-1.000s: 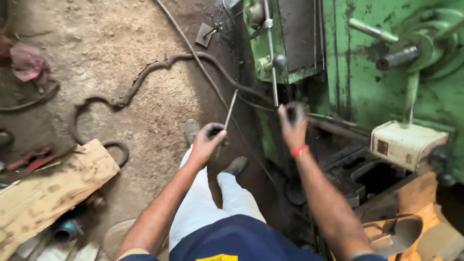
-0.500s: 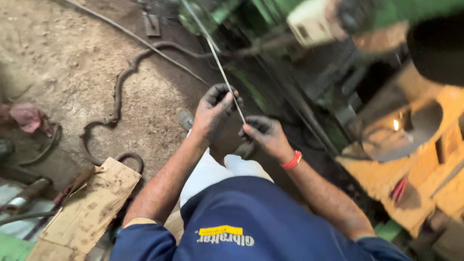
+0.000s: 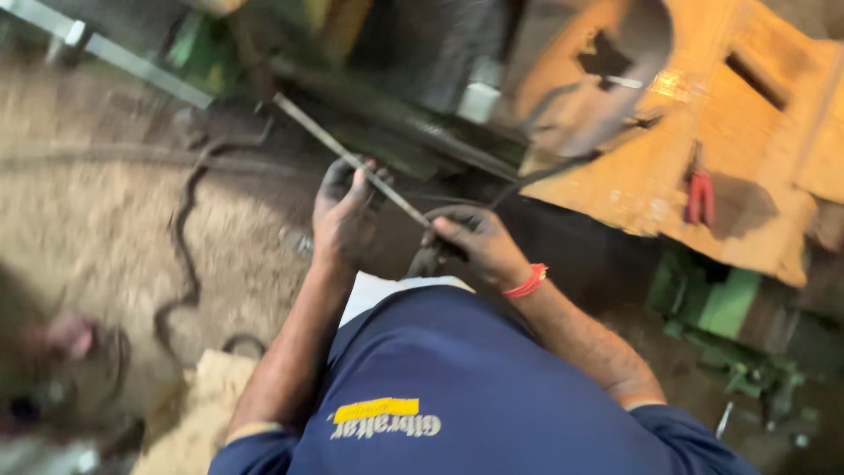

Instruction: The person welds a metal part secured in a lathe using a welding torch and a protective face shield. They repeatedly insert a welding rod, weld the part while sparks fly, and adjust the lathe controls between welding cycles.

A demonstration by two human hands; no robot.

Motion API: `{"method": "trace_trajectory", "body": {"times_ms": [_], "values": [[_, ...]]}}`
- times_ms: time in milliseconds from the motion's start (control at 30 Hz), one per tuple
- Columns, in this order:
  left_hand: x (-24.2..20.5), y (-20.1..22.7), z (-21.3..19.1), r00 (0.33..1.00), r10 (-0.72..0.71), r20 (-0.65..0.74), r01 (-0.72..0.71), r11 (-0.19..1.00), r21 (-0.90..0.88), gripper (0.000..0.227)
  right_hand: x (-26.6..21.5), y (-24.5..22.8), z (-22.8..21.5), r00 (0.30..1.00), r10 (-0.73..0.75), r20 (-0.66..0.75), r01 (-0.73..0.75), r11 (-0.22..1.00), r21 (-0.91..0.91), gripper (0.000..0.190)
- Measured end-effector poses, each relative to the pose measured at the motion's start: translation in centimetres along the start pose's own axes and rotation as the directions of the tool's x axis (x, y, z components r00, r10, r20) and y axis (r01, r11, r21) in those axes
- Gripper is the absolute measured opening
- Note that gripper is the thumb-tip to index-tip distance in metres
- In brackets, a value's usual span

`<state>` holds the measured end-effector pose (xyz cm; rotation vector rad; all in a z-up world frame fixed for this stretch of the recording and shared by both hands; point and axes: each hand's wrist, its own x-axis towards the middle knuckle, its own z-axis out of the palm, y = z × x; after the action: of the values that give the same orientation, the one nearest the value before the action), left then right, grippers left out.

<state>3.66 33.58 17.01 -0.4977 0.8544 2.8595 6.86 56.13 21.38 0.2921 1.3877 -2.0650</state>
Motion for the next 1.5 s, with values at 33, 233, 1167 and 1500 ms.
{"method": "trace_trajectory", "body": {"times_ms": [33, 233, 1167, 1500], "values": [[-0.4, -0.7, 1.3, 1.000, -0.011, 0.029, 0.010, 0.999, 0.043, 0.018, -1.0, 0.0, -0.8, 0.999, -0.022, -0.028, 0.022, 1.000, -0.007, 0.025], [0.2, -3.0, 5.8, 0.998, -0.037, 0.052, 0.020, 0.955, 0.295, 0.015, -3.4, -0.4, -4.2, 0.964, -0.219, -0.152, 0.222, 0.975, 0.002, 0.023], [10.3, -16.0, 19.1, 0.922, -0.005, 0.386, -0.385, 0.063, 0.921, 0.014, 2.8, 2.2, -42.7, 0.599, 0.310, -0.738, 0.017, 0.917, 0.399, 0.078], [8.9, -16.3, 20.5, 0.979, 0.169, 0.114, -0.161, 0.301, 0.940, 0.038, 4.5, -0.4, -43.9, 0.642, 0.456, -0.616, -0.157, 0.865, 0.476, 0.065]]}}
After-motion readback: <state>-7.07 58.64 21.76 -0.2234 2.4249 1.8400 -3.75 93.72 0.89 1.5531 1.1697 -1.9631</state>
